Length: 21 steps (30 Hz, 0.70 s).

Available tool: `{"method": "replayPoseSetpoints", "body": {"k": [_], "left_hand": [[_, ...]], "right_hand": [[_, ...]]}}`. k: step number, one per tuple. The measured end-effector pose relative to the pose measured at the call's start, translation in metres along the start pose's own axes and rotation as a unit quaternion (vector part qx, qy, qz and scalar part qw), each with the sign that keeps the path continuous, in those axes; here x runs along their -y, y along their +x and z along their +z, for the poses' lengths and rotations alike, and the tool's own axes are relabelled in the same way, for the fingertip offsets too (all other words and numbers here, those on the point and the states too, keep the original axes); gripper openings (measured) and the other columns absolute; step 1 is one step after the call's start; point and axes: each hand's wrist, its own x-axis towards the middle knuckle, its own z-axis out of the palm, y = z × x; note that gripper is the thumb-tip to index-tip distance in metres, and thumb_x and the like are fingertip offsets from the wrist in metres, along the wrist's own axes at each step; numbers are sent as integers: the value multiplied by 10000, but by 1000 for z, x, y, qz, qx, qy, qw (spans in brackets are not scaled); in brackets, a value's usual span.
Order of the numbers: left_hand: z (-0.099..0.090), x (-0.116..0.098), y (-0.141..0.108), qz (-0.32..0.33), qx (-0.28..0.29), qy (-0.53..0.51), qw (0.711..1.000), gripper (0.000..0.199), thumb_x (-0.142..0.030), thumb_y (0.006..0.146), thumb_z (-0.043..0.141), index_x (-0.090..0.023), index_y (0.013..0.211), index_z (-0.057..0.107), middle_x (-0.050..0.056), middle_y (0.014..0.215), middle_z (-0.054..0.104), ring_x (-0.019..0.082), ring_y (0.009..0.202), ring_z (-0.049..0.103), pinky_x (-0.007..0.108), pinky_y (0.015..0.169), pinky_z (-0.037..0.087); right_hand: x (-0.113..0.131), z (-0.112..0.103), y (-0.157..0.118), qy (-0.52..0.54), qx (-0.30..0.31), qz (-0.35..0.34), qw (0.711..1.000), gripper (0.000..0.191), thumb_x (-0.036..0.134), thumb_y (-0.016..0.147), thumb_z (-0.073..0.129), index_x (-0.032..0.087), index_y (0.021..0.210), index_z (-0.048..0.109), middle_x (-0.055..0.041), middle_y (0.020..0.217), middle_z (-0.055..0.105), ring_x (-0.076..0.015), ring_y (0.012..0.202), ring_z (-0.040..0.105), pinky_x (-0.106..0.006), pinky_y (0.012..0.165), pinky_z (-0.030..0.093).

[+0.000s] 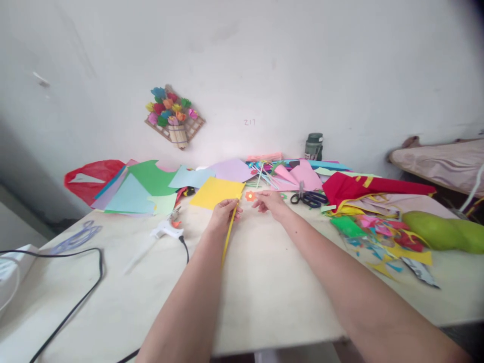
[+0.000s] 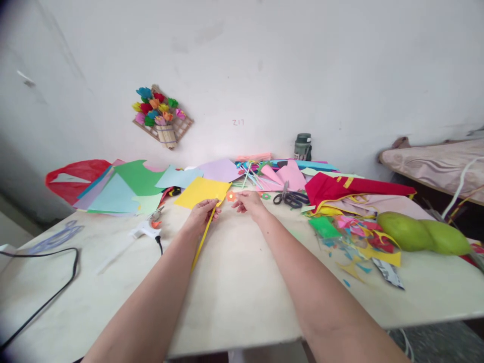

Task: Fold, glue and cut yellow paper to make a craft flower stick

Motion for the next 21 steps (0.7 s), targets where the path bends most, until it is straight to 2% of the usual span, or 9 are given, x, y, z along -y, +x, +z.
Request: {"method": "replayPoseSetpoints", "body": {"k": [3, 6, 9, 12, 15, 17, 21], "left_hand": [[0, -2, 0, 3, -29, -31, 999, 247, -297, 613, 658, -122, 740, 539, -6, 519, 575, 61, 382, 480, 173, 383, 351], [1, -5, 0, -11, -54, -46, 997, 186, -250, 641, 625, -118, 729, 528, -6, 503, 563, 55, 373, 466, 166, 381, 348], [-1, -8, -2, -41, -52, -31, 997, 158, -214, 650, 612, -118, 741, 524, 1, 508, 562, 53, 384, 464, 159, 382, 346], [-6, -9, -9, -46, -36, -6, 998, 176, -229, 642, 628, -123, 737, 525, -1, 513, 558, 53, 388, 461, 160, 376, 341], [-9, -8, -18, -21, -25, 6, 999, 198, -265, 622, 647, -131, 694, 520, -22, 483, 528, 48, 363, 433, 161, 347, 301], [-7, -8, -23, -13, -16, 5, 1000, 202, -273, 612, 649, -134, 676, 518, -30, 477, 519, 42, 352, 418, 162, 338, 279], [-2, -9, -29, -15, -10, 5, 1000, 204, -278, 602, 648, -136, 649, 510, -27, 479, 526, 37, 341, 406, 165, 338, 273]], "right_hand": [[-2, 3, -2, 20, 24, -7, 999, 125, 223, 741, 554, 130, 818, 588, -70, 787, 680, -86, 454, 583, -163, 373, 397], [-2, 5, -3, 36, 47, -20, 998, 179, 282, 761, 532, 130, 833, 591, -96, 882, 665, -126, 552, 629, -177, 393, 421], [-5, 7, -2, 28, 46, -40, 998, 177, 294, 751, 545, 127, 790, 589, -89, 841, 666, -133, 562, 635, -175, 401, 426], [-7, 11, -1, 12, 33, -54, 998, 100, 183, 693, 598, 132, 778, 584, -44, 730, 660, -129, 552, 634, -164, 405, 424], [-7, 14, -2, 10, 25, -50, 998, 204, 125, 674, 600, 143, 877, 584, -6, 628, 635, -133, 555, 634, -169, 415, 428], [-7, 16, -2, 10, 23, -47, 999, 240, 114, 674, 596, 145, 912, 584, -4, 620, 634, -132, 561, 634, -172, 425, 430], [-9, 18, -2, -4, 19, -34, 999, 146, 111, 661, 602, 132, 805, 600, -25, 651, 654, -121, 559, 628, -173, 446, 427]]}}
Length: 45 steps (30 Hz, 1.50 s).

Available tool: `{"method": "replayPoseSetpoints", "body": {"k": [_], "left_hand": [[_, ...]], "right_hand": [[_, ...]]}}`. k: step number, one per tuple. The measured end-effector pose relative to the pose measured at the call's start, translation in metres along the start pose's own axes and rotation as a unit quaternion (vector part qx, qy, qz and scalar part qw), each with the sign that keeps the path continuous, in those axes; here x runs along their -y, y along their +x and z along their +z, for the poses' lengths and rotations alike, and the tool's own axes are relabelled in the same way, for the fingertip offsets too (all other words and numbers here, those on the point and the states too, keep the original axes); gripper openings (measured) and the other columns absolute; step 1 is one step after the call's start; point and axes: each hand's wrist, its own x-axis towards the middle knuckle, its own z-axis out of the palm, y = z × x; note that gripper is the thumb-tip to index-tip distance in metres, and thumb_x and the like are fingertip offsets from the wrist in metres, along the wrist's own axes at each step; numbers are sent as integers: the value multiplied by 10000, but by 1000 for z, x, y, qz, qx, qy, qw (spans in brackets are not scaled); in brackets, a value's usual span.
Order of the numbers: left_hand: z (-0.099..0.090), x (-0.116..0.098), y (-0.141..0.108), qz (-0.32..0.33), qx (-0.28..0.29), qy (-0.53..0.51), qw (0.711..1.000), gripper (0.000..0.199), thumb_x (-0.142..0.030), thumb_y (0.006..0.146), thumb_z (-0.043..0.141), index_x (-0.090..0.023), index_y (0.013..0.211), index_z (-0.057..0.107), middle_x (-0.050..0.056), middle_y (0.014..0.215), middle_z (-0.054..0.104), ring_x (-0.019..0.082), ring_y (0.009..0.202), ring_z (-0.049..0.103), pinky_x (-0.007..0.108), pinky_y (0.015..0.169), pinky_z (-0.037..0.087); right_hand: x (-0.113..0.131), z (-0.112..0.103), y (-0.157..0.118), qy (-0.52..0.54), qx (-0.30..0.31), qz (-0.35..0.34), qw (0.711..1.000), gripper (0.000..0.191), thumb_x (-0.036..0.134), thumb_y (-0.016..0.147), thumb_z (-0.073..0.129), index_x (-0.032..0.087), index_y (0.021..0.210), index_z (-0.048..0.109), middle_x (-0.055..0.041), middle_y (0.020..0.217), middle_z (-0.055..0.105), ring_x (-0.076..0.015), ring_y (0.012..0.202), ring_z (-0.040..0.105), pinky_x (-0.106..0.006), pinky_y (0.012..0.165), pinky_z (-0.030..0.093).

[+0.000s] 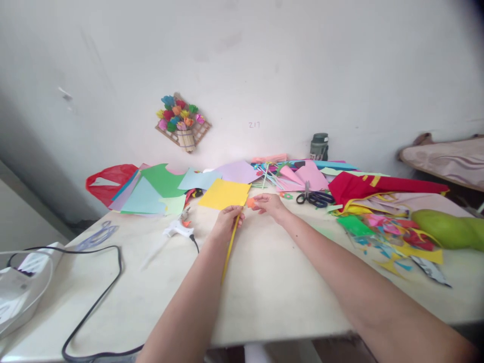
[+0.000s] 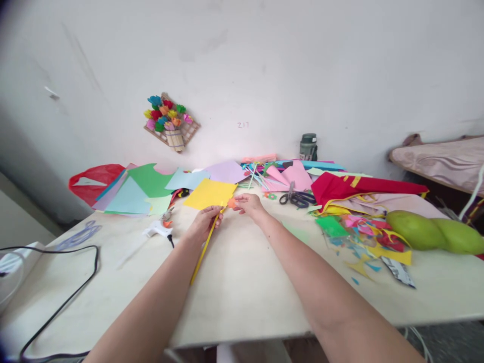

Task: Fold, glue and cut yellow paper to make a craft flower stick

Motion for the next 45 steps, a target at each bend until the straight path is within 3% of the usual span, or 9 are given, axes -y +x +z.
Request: {"method": "replayPoseSetpoints", "body": {"k": [13, 19, 24, 28, 31, 35, 39, 42, 45], "left_hand": [[0, 6, 1, 24, 24, 5, 999, 277, -348, 593, 668, -144, 694, 510, -27, 460, 529, 48, 319, 408, 173, 315, 273], [-3, 6, 2, 19, 8, 8, 1000, 279, -352, 576, 670, -143, 666, 509, -26, 452, 528, 50, 317, 408, 181, 322, 278], [-5, 4, 1, 27, -6, -2, 1000, 253, -338, 581, 657, -144, 658, 514, -29, 449, 526, 54, 314, 403, 184, 322, 267], [-4, 2, -2, 22, -22, -10, 999, 247, -323, 579, 655, -143, 641, 497, -28, 449, 520, 51, 317, 402, 185, 329, 262], [-3, -4, -4, 31, -42, -29, 998, 245, -312, 582, 654, -137, 675, 510, -30, 463, 519, 48, 334, 410, 181, 347, 269], [-7, -34, -8, 94, -105, -107, 984, 228, -261, 618, 617, -131, 784, 531, -43, 480, 513, 41, 351, 412, 171, 366, 280], [-24, -74, -20, 133, -193, -152, 960, 184, -214, 615, 609, -134, 751, 515, -58, 455, 482, 25, 346, 392, 149, 362, 267], [-41, -91, -34, 176, -225, -142, 948, 193, -213, 590, 632, -134, 729, 523, -56, 462, 489, 21, 361, 399, 135, 360, 260], [-52, -94, -45, 199, -246, -140, 938, 211, -237, 570, 650, -133, 713, 534, -51, 460, 497, 24, 364, 404, 131, 354, 254]], "right_hand": [[7, 11, -7, -20, 13, 26, 999, 89, 138, 681, 585, 136, 769, 597, -26, 654, 658, -110, 593, 624, -168, 485, 420], [-11, 13, 5, -153, -10, 8, 988, 125, 206, 672, 587, 150, 775, 632, -9, 667, 660, -112, 617, 605, -186, 517, 426], [-21, 15, 17, -338, -11, -33, 940, 161, 259, 674, 576, 216, 802, 663, 12, 786, 672, -138, 738, 598, -220, 625, 426], [-7, 20, 15, -456, -22, -34, 889, 281, 292, 654, 585, 262, 925, 647, 2, 992, 631, -160, 826, 579, -229, 638, 402], [7, 27, 11, -502, -49, -74, 861, 241, 284, 705, 522, 247, 908, 647, -12, 1048, 603, -158, 860, 564, -228, 646, 388], [16, 54, 5, -496, -26, -101, 862, 219, 299, 766, 442, 229, 807, 646, -8, 860, 656, -147, 795, 574, -222, 605, 372], [20, 105, -9, -491, 50, -156, 856, 233, 286, 792, 407, 220, 825, 628, -18, 878, 650, -147, 814, 572, -225, 637, 375], [24, 150, -23, -521, 111, -191, 824, 224, 304, 786, 429, 214, 905, 597, -48, 949, 622, -170, 869, 559, -243, 683, 394], [23, 188, -30, -563, 144, -224, 782, 309, 302, 723, 519, 153, 993, 550, -119, 973, 597, -240, 904, 545, -316, 721, 419]]}}
